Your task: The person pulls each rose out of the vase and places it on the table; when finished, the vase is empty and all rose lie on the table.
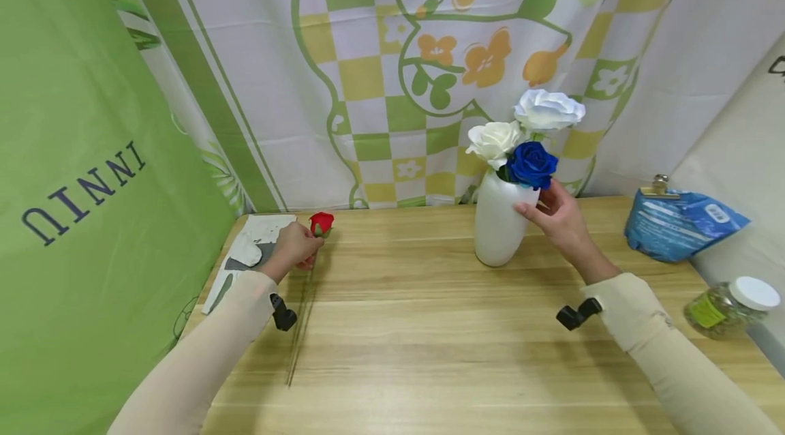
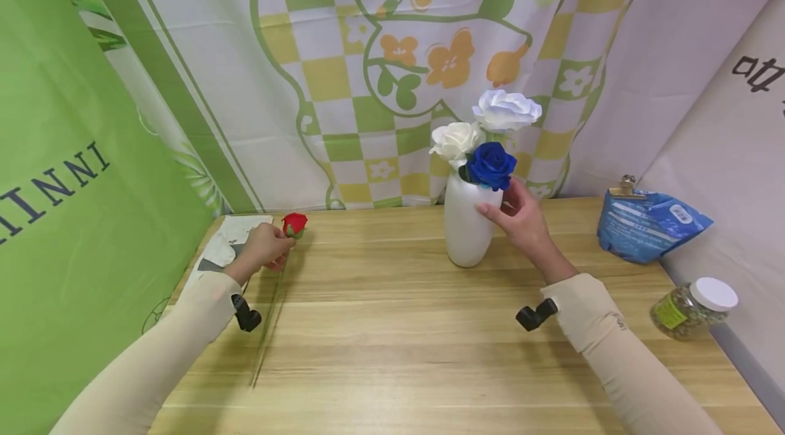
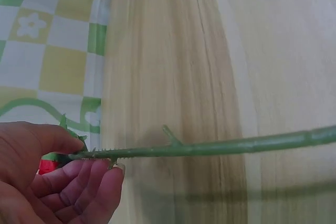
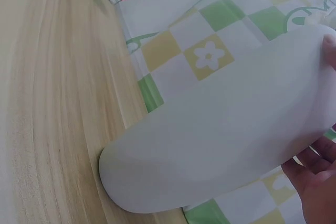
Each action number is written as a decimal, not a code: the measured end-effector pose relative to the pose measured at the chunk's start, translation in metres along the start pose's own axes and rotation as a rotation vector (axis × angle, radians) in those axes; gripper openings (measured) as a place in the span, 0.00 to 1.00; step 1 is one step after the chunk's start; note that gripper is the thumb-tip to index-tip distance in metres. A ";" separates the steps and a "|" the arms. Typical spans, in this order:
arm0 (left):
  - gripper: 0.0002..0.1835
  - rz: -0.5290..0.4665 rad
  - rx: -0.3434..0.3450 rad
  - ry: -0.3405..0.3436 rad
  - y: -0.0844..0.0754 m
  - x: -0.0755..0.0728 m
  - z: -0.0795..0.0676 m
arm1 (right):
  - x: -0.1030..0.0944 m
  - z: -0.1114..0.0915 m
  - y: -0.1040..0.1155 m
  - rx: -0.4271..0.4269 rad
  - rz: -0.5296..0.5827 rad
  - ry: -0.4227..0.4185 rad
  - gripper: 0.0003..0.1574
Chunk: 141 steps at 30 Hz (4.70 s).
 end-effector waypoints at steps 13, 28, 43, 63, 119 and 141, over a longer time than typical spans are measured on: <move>0.19 0.001 -0.010 0.004 0.014 0.008 0.013 | 0.000 -0.001 -0.002 0.011 0.045 -0.002 0.33; 0.19 0.038 -0.027 0.025 0.018 0.017 0.024 | 0.000 -0.001 0.000 -0.010 0.057 -0.010 0.36; 0.22 0.294 -0.030 0.012 0.014 0.008 0.025 | 0.001 -0.002 0.000 -0.015 0.077 -0.014 0.37; 0.13 0.290 0.477 -0.167 -0.135 0.025 -0.004 | 0.000 0.000 -0.001 -0.006 0.015 -0.021 0.35; 0.16 -0.566 0.693 0.117 -0.316 0.160 -0.031 | 0.002 -0.002 -0.002 -0.035 0.029 -0.075 0.32; 0.19 -0.778 0.722 0.088 -0.327 0.159 -0.037 | 0.003 -0.003 -0.001 -0.028 0.026 -0.068 0.36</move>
Point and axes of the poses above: each hand's wrist, its own z-axis towards the middle knuckle, its own x-axis out of the palm, y = z × x, the point moved 6 cm from there along z, towards the middle knuckle, and after that the axes turned 8 degrees about -z, right-handed, at the moved point
